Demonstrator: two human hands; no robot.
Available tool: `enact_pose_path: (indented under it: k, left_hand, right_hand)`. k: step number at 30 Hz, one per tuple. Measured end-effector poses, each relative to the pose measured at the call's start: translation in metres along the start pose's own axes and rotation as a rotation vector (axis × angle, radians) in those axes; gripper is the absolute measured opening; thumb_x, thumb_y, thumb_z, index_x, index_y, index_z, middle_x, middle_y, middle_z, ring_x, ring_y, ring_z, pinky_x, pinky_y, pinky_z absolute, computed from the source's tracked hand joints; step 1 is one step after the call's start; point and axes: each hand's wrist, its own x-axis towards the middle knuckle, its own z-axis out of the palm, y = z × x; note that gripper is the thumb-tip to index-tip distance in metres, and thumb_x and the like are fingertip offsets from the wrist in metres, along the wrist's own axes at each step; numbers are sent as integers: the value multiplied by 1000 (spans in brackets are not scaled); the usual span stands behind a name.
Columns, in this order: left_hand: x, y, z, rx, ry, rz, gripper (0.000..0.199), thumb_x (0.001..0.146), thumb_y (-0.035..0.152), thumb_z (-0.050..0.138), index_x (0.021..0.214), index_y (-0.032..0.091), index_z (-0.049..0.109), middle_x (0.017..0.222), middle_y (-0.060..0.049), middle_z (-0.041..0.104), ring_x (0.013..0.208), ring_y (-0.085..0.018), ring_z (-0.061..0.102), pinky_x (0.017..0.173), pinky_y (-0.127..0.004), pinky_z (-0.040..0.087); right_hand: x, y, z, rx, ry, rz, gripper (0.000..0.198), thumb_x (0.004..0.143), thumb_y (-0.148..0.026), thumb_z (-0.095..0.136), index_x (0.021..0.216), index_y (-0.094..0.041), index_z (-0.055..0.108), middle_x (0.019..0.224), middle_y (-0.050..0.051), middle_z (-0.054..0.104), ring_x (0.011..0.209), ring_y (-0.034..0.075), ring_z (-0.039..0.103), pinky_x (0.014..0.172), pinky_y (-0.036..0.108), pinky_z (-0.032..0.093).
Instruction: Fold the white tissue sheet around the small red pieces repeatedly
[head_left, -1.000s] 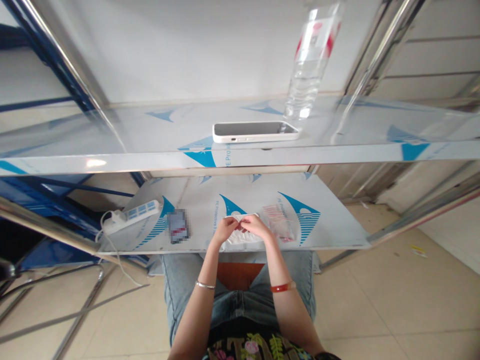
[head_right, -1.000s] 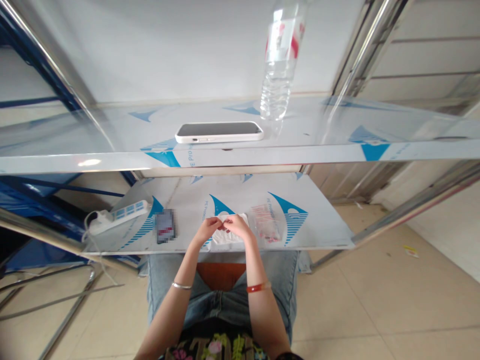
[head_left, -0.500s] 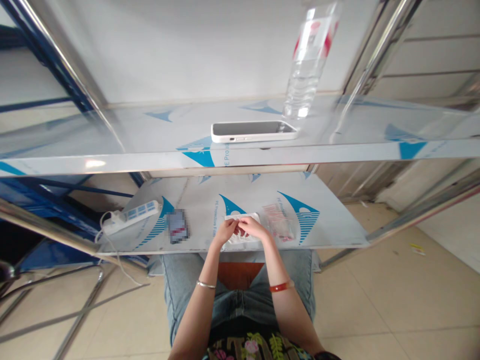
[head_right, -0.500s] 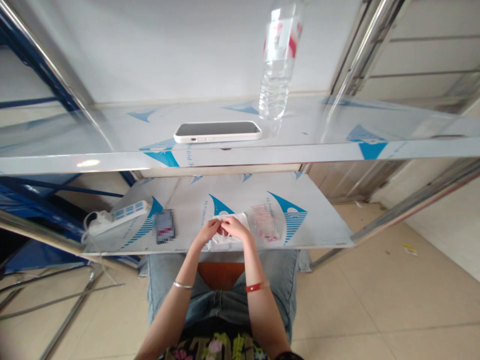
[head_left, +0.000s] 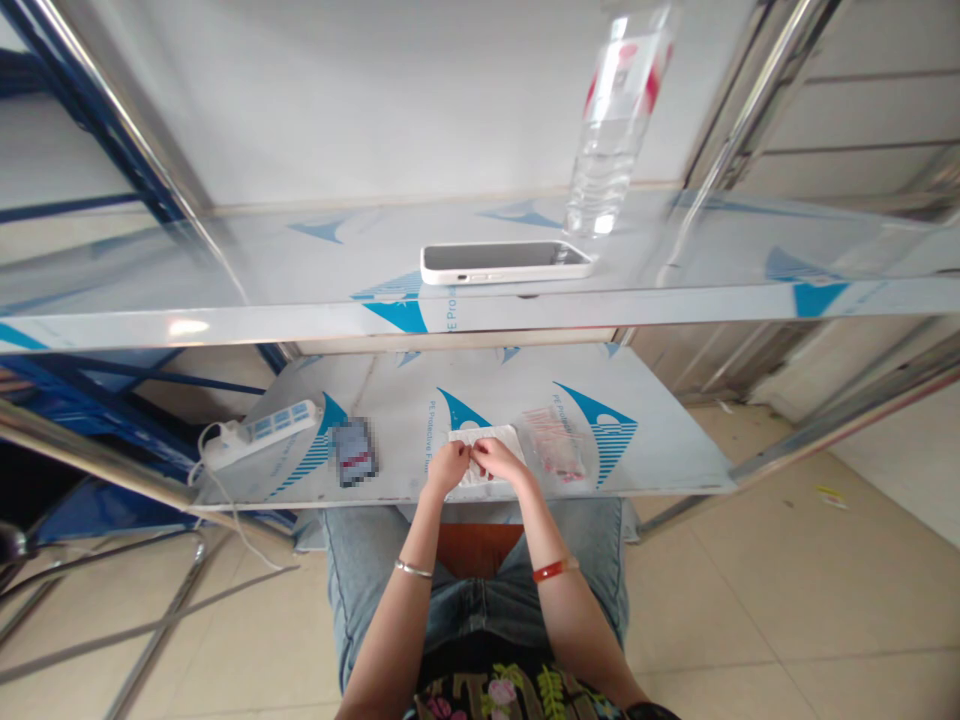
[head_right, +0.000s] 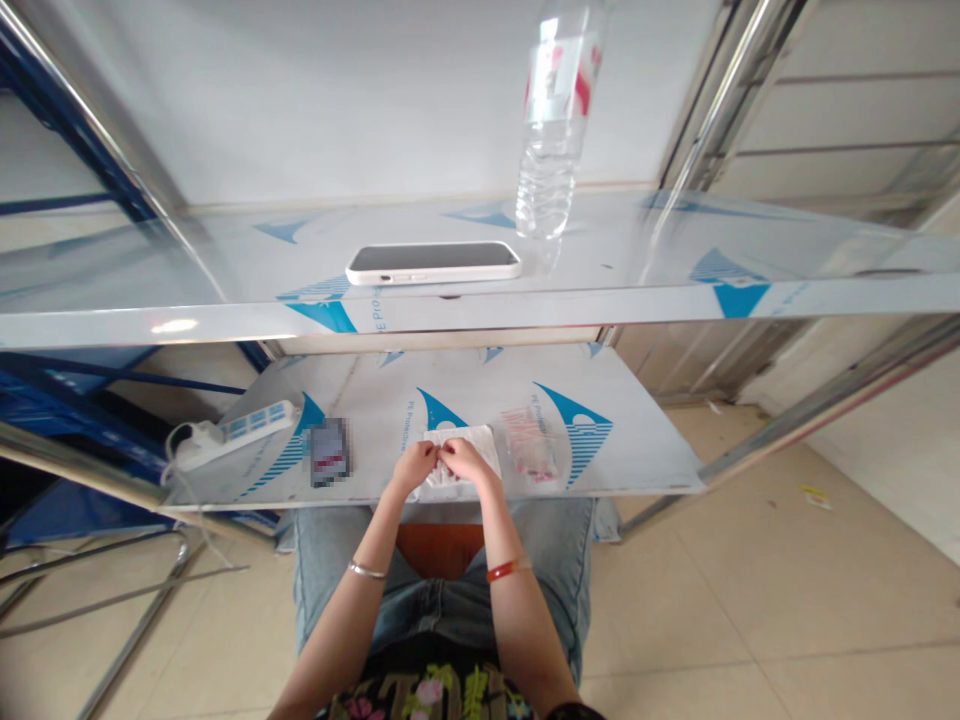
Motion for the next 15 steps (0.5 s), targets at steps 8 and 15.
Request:
enact_pose_path:
  k: [8,15]
  left_hand:
    - [-7,7,-6,20,-34,-74,25,85,29,43,72,16,61,80,-8,68,77,-18,62,63,-25,40]
    - [-10,5,-6,-33,198,-146,16,78,21,54,93,21,60,94,-5,68,85,-17,62,68,-23,42]
  right_hand:
    - [-1,6,4,-14,98,92,22,82,-17,48,60,-17,47,45,-3,49,40,9,47,38,16,32]
    - [3,0,10,-134,332,3,18,78,-18,52,60,-17,49,51,-2,52,50,9,50,48,18,30]
